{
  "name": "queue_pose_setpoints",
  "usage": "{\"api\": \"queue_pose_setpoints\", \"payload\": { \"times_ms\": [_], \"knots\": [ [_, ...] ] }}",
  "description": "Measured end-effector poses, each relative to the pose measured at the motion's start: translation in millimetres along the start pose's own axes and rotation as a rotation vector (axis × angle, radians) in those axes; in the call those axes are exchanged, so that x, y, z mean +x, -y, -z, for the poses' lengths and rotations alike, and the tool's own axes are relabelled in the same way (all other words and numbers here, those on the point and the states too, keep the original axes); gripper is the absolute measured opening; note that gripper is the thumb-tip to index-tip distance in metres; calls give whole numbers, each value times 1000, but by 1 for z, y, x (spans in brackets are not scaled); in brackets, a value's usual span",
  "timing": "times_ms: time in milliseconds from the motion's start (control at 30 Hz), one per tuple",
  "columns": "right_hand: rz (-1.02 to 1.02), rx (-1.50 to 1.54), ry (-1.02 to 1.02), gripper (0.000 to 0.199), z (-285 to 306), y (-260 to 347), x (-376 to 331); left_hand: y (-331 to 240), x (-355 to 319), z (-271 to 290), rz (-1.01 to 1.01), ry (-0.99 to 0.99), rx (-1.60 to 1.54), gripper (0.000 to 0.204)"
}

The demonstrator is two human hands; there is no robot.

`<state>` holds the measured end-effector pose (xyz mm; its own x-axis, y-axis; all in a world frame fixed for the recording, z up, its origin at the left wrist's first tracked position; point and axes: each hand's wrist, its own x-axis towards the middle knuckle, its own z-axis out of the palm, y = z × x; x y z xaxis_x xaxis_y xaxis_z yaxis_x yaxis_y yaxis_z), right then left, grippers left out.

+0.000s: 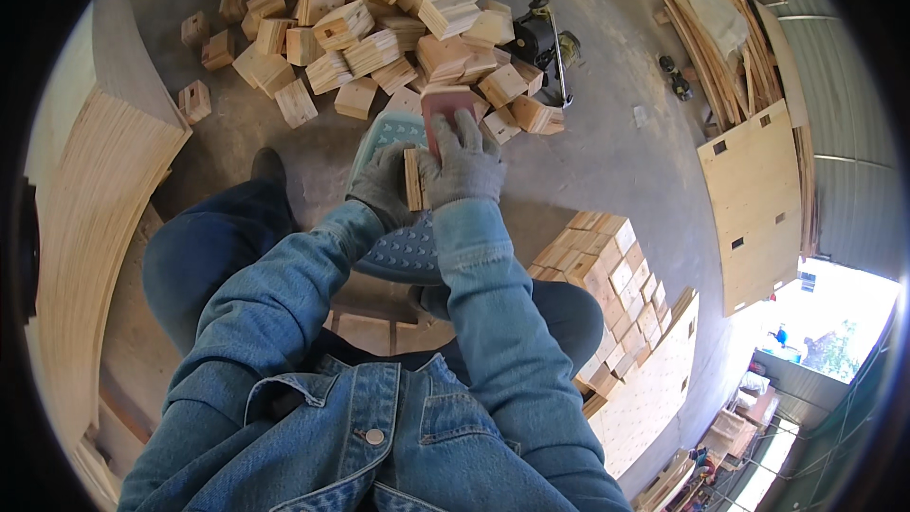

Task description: The person sits on a low stool and sands small wooden blocks one at a time using a sanding block. They pick up blocks from a pile, sand them, and place them into a separate stack.

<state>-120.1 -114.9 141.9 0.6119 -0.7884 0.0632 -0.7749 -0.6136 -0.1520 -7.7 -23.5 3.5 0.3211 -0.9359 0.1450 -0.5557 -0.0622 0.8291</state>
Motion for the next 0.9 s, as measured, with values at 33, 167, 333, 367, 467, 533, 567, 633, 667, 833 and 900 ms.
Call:
{"api": "queue_pose_setpoints", "payload": {
  "times_ms": [33, 167, 333, 367, 467, 533, 567, 633, 667, 833, 900],
  "knots": [
    [21, -1, -17, 59, -1, 4, -9, 9, 0, -2, 8, 17, -35, 83],
    [85, 2, -48, 62, 2, -2, -82, -6, -1, 9, 55, 71, -130, 107],
    [223, 127, -147, 60, 3, -5, -138, -15, -2, 15, 57, 45, -95, 102],
    [230, 98, -148, 60, 3, -4, -136, -19, -2, 16, 61, 55, -115, 102],
    [232, -30, -114, 59, 11, 5, -114, -27, 0, 22, 97, 102, -81, 99],
    [201, -15, -118, 58, 1, 16, -77, -2, 2, 9, 45, 130, -124, 100],
    [186, -5, -121, 57, -4, 21, -56, 8, 3, 6, 18, 144, -143, 100],
    [66, -43, -18, 57, 8, 26, -10, -8, 3, 8, 54, 150, -88, 100],
    [17, -51, 34, 56, 11, 30, 6, -13, 1, 14, 81, 145, -51, 100],
    [71, -85, 7, 56, 9, 28, 2, -18, 0, 21, 122, 110, -105, 104],
    [127, -44, -60, 56, 0, 18, -35, -14, -1, 21, 88, 88, -108, 105]
  ]
}}
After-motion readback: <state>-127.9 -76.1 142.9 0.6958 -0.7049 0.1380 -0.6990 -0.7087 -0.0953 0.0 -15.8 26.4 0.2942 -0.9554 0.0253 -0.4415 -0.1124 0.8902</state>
